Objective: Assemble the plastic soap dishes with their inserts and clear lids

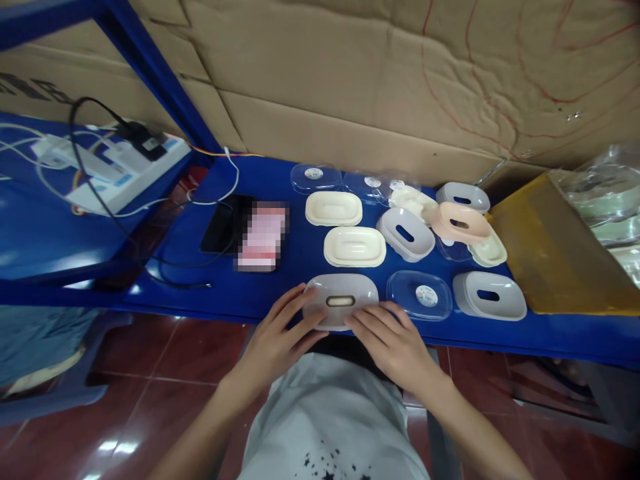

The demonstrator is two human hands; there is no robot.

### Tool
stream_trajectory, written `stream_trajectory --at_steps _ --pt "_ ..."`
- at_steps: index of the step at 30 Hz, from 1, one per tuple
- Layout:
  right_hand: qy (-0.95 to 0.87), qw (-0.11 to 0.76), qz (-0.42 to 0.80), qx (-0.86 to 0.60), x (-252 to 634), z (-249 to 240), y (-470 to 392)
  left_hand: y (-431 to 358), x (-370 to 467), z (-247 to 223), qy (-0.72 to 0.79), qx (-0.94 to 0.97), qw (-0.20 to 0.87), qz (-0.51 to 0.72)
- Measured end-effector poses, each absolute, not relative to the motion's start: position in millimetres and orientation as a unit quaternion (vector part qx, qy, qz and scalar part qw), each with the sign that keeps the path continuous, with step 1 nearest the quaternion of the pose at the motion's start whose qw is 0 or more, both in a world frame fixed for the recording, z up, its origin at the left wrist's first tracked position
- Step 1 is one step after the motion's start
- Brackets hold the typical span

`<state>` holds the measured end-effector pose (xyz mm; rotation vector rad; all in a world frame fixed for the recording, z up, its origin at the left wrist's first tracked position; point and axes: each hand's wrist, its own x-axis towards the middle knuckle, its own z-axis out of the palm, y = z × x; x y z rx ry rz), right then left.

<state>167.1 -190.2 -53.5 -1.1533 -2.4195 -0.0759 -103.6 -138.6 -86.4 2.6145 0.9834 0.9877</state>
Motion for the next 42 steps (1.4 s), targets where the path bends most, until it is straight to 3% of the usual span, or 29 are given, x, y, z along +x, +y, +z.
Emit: stream_trajectory --at_steps 13,21,23,29,35,42 --pt "-0.864 0.243 -0.035 -0.439 165.6 -70.3 -193.3 -139.4 -105.3 -87.3 0.320 0.897 0.052 0.302" --pt "-0.795 0.148 -0.028 -0.587 258.9 -52.3 -194.0 -137.7 -103.0 -80.4 0.311 0.901 0.082 0.292" --pt "-0.789 0.158 -0.020 -0.594 269.8 -51.0 -195.6 -137.6 -99.3 -78.1 0.306 0.899 0.092 0.299" --pt "-0.777 0.278 0.045 -0.563 224.5 -41.7 -195.4 -140.9 -72.3 -78.8 0.330 0.881 0.116 0.318" --pt "-0.822 0.212 -0.040 -0.526 164.6 -41.0 -194.4 -140.1 -61.1 -83.6 0.333 0.876 0.130 0.325" --pt "-0.841 0.185 -0.061 -0.505 162.3 -46.8 -189.4 -139.2 -68.9 -81.8 0.343 0.875 0.188 0.285"
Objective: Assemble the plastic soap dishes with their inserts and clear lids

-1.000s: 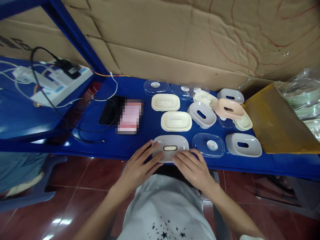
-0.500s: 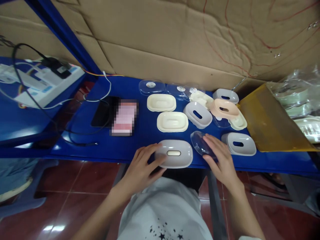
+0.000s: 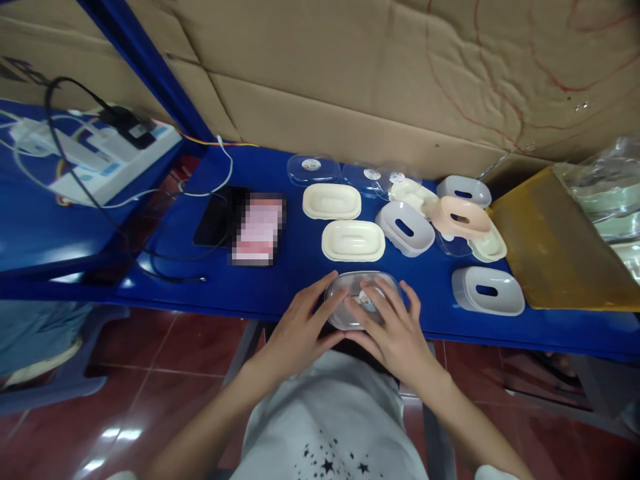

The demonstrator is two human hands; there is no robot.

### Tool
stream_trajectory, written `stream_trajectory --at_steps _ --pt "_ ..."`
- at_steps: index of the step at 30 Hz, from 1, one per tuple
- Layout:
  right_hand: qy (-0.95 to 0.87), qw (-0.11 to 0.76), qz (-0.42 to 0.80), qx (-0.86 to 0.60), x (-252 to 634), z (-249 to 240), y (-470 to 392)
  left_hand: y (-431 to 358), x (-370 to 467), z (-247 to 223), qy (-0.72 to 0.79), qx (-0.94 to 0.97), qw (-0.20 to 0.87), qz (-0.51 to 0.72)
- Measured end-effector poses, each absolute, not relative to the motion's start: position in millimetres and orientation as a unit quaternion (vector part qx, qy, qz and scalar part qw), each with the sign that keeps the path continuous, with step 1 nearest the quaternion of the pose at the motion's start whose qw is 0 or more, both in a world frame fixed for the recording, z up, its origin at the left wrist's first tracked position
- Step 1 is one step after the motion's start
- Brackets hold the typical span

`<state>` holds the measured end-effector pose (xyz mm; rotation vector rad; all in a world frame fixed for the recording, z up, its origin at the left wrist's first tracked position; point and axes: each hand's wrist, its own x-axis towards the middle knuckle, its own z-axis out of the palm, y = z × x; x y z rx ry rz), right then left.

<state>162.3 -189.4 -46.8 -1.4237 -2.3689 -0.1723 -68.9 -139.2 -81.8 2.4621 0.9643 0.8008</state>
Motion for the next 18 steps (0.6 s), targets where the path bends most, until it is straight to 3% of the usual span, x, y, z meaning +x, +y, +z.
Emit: stream_trajectory --at_steps 7,18 --pt "-0.844 0.203 -0.030 -0.495 169.5 -43.0 -184.2 -138.9 -70.4 -78.1 0.369 0.844 0.288 0.264" --pt "-0.859 0.181 -0.049 -0.477 163.0 -46.3 -181.5 -136.7 -68.3 -83.1 0.379 0.839 0.294 0.257"
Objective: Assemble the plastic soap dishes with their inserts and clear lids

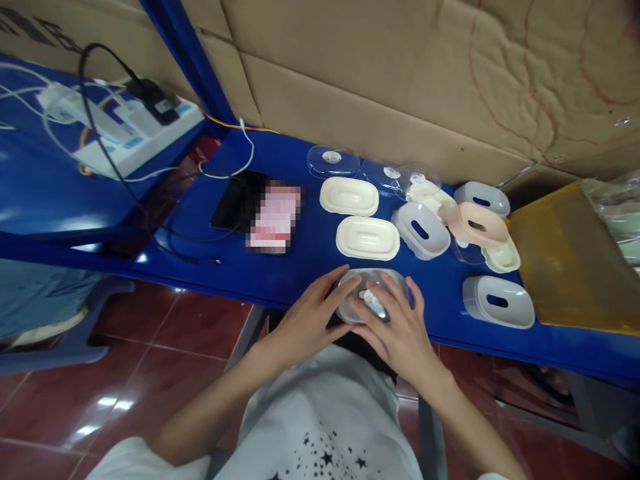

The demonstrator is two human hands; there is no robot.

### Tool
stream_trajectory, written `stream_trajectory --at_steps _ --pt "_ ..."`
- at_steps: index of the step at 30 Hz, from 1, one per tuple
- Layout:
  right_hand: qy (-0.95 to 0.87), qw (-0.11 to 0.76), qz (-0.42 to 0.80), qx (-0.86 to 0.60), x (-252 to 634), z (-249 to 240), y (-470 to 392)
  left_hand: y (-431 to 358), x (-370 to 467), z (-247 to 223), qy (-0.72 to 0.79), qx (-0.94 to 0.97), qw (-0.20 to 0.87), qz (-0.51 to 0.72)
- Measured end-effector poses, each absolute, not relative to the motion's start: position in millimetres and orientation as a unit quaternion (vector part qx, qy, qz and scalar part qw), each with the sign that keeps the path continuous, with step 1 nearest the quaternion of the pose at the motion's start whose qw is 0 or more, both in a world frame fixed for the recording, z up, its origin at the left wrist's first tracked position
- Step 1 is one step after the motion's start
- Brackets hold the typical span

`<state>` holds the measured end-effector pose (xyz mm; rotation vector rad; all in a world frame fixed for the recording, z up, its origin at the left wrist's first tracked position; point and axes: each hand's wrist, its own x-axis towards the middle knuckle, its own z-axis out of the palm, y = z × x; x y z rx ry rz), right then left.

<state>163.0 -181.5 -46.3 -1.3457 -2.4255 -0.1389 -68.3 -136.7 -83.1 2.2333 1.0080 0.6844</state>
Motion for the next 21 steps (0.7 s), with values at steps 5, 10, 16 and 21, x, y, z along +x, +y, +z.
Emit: stream_trajectory --at_steps 5,10,16,21 --pt "-0.867 0.179 -0.023 -0.464 175.4 -46.1 -175.5 -136.9 -67.4 -84.2 0.376 0.839 0.286 0.272" --pt "-0.856 0.191 -0.021 -0.480 173.3 -50.0 -178.7 -136.2 -66.9 -85.6 0.372 0.842 0.284 0.268" --pt "-0.862 0.211 0.106 -0.447 180.2 -43.8 -157.6 -138.7 -76.3 -77.5 0.405 0.838 0.232 0.282" --pt "-0.823 0.224 0.106 -0.511 192.8 -51.4 -121.6 -150.3 -100.7 -68.0 0.488 0.803 0.198 0.279"
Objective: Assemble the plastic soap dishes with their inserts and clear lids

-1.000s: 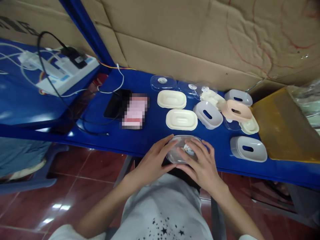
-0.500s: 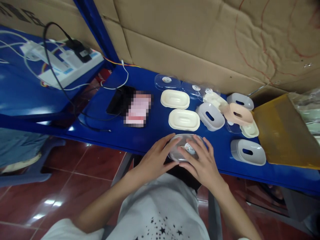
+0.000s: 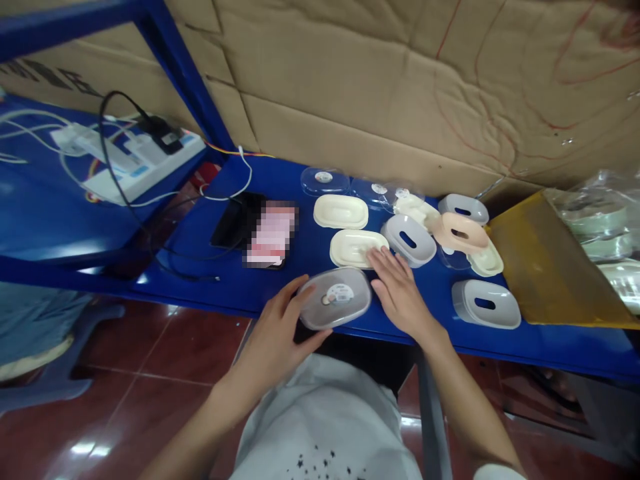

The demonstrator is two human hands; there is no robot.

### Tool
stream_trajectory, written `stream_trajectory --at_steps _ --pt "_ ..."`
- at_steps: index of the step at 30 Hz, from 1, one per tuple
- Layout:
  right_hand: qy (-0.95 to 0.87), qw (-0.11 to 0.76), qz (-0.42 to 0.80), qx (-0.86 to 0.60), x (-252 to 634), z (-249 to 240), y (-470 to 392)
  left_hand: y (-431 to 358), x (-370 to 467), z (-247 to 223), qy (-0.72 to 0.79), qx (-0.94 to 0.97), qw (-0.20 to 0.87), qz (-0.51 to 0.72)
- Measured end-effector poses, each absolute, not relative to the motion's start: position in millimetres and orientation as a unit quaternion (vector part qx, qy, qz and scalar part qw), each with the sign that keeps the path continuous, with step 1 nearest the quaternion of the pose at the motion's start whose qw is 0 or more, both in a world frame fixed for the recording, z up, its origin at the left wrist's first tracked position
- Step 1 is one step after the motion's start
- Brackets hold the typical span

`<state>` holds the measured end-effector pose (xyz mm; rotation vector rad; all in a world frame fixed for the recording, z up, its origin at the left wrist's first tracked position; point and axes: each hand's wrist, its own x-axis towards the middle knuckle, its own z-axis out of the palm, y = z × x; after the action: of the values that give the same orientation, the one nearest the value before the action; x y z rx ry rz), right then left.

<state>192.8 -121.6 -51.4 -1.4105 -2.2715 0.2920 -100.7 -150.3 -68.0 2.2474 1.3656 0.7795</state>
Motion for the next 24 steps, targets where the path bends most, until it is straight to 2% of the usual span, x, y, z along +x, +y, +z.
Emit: stream_trajectory --at_steps 3,8,11,14,19,24 --pt "-0.819 0.179 0.057 -0.542 200.7 -58.7 -130.7 -152.5 -106.6 -67.0 0.516 0.780 0.190 0.299" --pt "-0.795 0.175 0.020 -0.580 222.2 -56.1 -181.4 -129.4 -90.8 -70.4 0.537 0.762 0.159 0.324" --pt "-0.793 0.199 0.037 -0.574 237.6 -49.5 -184.3 -112.9 -74.4 -69.1 0.521 0.776 0.101 0.341" --pt "-0.762 0.240 -0.002 -0.601 251.5 -46.6 -151.1 -111.5 -55.2 -62.3 0.499 0.793 0.014 0.350" --pt "-0.746 0.178 -0.075 -0.637 259.6 -43.6 -87.8 -127.0 -16.7 -53.8 0.328 0.910 0.013 0.251" --pt "-0.777 0.185 -0.099 -0.594 255.0 -30.4 -125.2 -128.2 -5.9 -63.6 0.306 0.928 0.024 0.210"
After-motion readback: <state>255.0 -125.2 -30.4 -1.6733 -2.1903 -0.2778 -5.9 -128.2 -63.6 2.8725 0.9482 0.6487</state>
